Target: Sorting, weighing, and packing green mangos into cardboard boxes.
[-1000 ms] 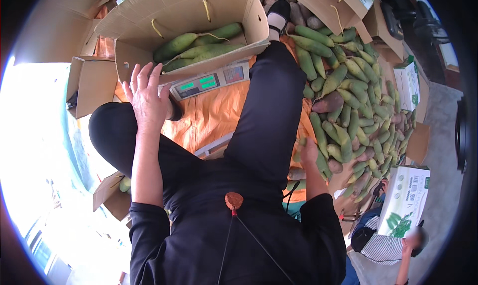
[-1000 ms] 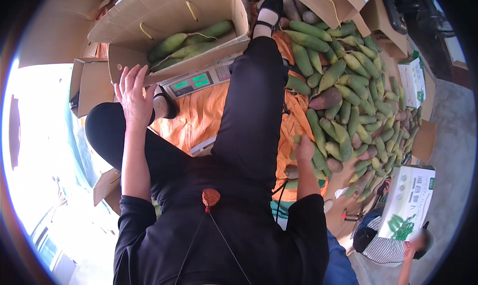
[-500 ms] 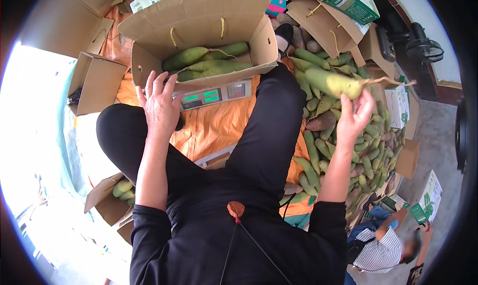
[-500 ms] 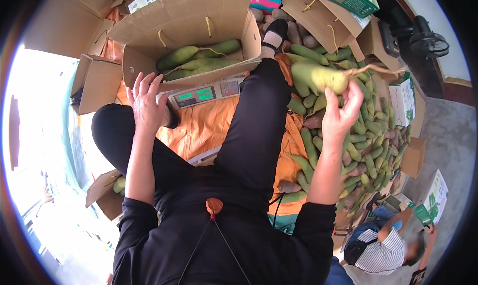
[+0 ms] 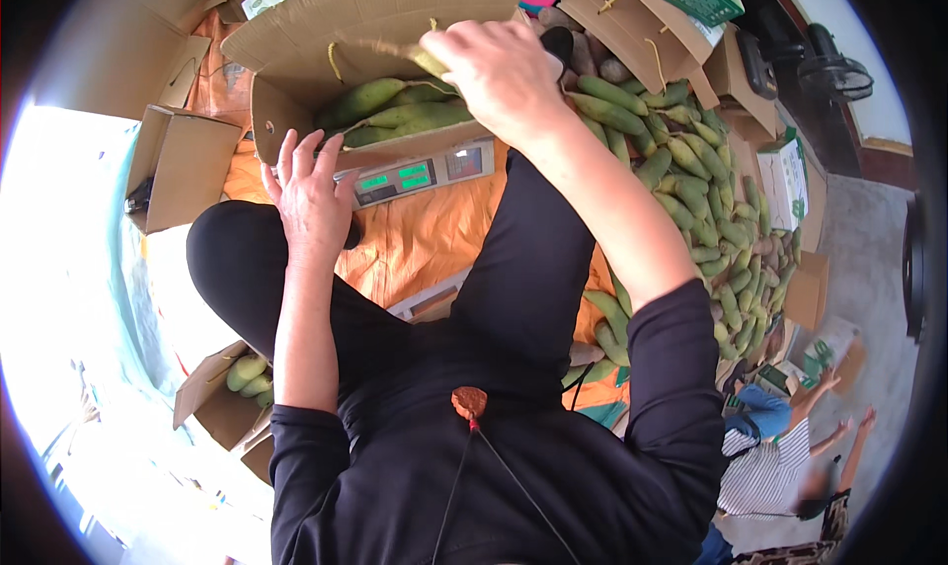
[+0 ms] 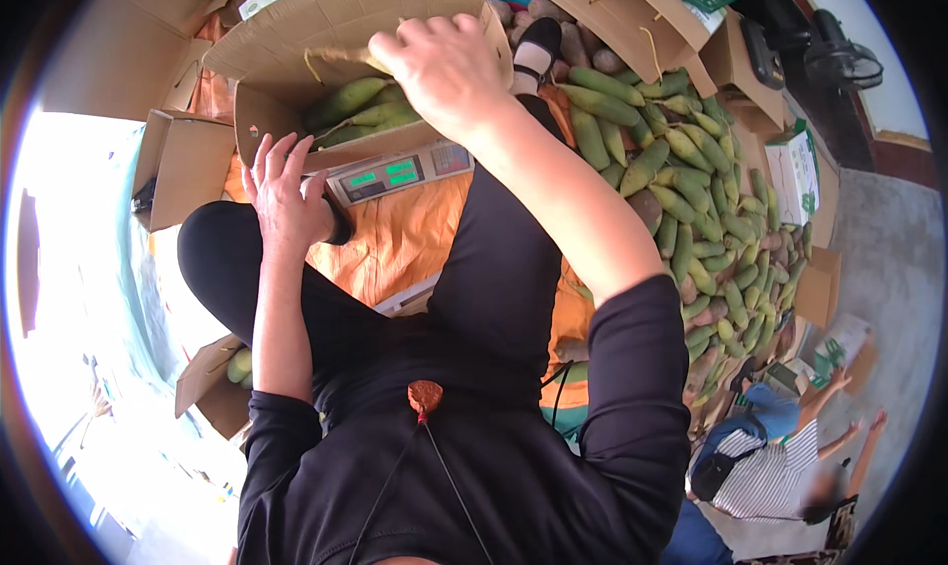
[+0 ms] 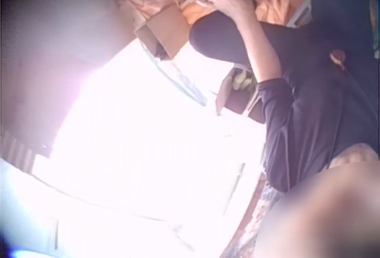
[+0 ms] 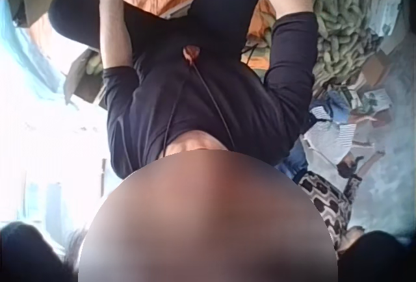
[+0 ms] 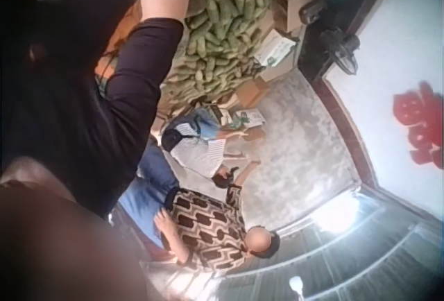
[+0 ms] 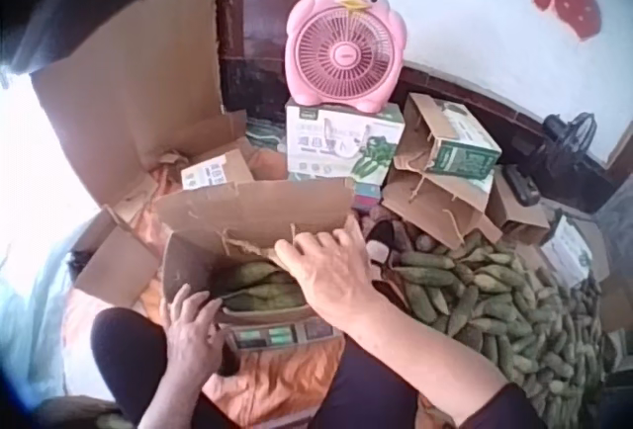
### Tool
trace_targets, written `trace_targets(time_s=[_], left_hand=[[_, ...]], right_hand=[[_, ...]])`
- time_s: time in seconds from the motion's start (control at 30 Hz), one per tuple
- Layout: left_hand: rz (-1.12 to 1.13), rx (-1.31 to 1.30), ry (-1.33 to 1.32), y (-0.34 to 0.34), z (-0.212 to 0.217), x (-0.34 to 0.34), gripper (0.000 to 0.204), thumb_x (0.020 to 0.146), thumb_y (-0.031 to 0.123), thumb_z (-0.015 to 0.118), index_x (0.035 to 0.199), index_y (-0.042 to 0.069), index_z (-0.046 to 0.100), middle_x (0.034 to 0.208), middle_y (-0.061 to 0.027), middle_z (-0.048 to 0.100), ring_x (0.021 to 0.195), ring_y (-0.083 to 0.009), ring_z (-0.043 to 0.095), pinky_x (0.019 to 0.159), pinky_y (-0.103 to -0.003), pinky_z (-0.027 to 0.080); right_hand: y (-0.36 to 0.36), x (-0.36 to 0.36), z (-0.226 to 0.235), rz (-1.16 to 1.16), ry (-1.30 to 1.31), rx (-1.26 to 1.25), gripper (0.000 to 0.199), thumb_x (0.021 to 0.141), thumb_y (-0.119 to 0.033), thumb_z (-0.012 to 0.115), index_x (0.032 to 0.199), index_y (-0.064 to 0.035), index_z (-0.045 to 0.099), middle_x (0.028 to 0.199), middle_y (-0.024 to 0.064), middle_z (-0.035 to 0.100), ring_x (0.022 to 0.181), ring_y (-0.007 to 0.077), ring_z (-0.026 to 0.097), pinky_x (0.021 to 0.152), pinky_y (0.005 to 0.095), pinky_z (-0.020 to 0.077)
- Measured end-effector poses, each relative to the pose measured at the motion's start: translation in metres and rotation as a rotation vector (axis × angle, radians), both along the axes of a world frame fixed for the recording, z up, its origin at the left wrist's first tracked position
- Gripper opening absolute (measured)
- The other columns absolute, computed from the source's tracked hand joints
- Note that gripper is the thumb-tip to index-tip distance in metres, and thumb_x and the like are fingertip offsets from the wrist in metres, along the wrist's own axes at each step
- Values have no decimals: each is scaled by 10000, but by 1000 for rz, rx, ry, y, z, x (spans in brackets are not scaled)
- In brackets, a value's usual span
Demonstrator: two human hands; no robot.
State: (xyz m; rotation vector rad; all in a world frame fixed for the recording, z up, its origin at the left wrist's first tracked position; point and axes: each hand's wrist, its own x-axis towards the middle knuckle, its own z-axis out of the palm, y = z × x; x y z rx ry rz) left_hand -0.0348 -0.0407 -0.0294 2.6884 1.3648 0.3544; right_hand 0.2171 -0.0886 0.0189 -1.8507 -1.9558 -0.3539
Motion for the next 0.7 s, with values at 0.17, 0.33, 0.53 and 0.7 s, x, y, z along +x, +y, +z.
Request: trace_targets(time_s=[0.17, 0.33, 0.53, 0.7], left_hand=[[-19, 17, -18, 2, -2, -4, 458, 801, 214, 707, 1243, 166, 594, 1328, -39, 509, 1351, -287, 343, 1106, -580, 183], [-43, 33, -17, 5, -7, -9, 505, 776, 196, 708, 1264, 179, 581, 1337, -32, 513, 1358, -279, 344, 1094, -578, 201], [-60, 42, 18, 4, -8, 1, 479, 816, 211, 691, 1279, 182, 570, 1335, -28, 513, 1352, -277, 355, 1105, -558, 199], [-103, 126, 1, 10, -12, -8, 471, 824, 228, 688, 1279, 185, 574, 1309, -28, 537, 1333, -280, 382, 1096, -513, 221]], right_hand=[[-11, 12, -9, -8, 219, -13, 297, 796, -380, 694, 984, -151, 670, 820, 59, 687, 763, 237, 675, 689, 366, 506], [-93, 63, -21, -313, 670, -5, 278, 839, -256, 692, 1075, -114, 652, 904, 100, 701, 804, 249, 684, 693, 334, 529], [-255, 84, -118, -828, 701, -294, 261, 863, -141, 649, 1109, -54, 644, 984, 152, 694, 876, 258, 679, 753, 336, 516], [-361, 29, -205, -963, 773, -569, 240, 831, -190, 639, 1028, -59, 676, 937, 209, 675, 919, 379, 639, 793, 430, 506]])
